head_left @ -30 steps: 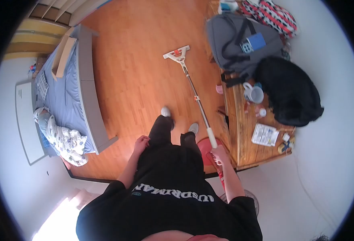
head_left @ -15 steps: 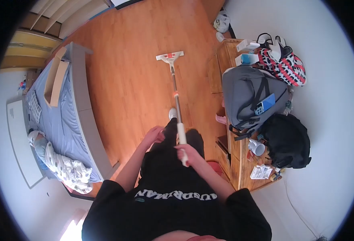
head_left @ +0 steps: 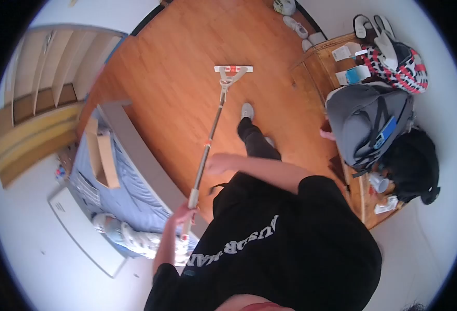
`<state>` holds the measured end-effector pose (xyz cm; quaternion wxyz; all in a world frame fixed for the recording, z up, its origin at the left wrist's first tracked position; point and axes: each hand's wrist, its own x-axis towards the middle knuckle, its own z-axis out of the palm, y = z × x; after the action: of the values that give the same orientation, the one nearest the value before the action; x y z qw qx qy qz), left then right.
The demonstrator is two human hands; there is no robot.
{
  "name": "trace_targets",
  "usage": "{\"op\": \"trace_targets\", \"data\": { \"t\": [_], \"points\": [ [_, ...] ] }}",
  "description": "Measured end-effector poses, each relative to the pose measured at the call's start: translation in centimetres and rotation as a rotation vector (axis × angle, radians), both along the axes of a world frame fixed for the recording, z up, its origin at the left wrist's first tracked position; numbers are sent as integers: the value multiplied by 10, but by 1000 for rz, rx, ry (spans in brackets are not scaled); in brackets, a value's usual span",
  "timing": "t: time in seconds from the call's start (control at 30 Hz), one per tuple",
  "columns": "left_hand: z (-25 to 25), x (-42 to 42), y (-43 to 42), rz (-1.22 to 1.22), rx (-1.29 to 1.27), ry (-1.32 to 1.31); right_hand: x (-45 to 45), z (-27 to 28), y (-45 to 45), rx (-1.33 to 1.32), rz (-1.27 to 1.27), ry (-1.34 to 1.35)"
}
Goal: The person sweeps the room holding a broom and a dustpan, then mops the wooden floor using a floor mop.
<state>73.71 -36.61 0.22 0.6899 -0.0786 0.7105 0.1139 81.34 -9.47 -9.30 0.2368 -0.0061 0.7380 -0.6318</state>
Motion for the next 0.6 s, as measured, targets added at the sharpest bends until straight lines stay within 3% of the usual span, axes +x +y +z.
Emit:
{"op": "trace_targets", "data": {
  "t": [0.03,0.07,0.1,0.13,0.17,0.27,0.37,0.43,0.53,0.6],
  "points": [
    [-13,-8,-40,50,12,-6,-19,-74,1,-3,-34,-140],
    [-30,-9,-84,132,99,118,-21,-41,58,-158,-193,-474],
    [5,-13,-48,-305,54,386,-21,-104,75,-265,-378,-498],
    [-12,-25,-82,-551,167,541,-13,-98,113,-225,-626,-533],
    [-12,-42,-85,-538,132,474,-5,-90,153,-184,-877,-539],
    [7,-111,-80,-677,-7,428,47,-136,224,-243,-1601,-485],
    [25,-212,-86,-776,-57,426,109,-97,238,-272,-1832,-583],
    [19,-290,-94,-1012,73,449,141,-85,212,-268,-1909,-640],
    [6,-366,-49,-1110,59,407,164,-70,122,-212,-2046,-822],
    [-36,-424,-31,-1185,122,423,172,-85,32,-332,-2164,-755]
  ]
}}
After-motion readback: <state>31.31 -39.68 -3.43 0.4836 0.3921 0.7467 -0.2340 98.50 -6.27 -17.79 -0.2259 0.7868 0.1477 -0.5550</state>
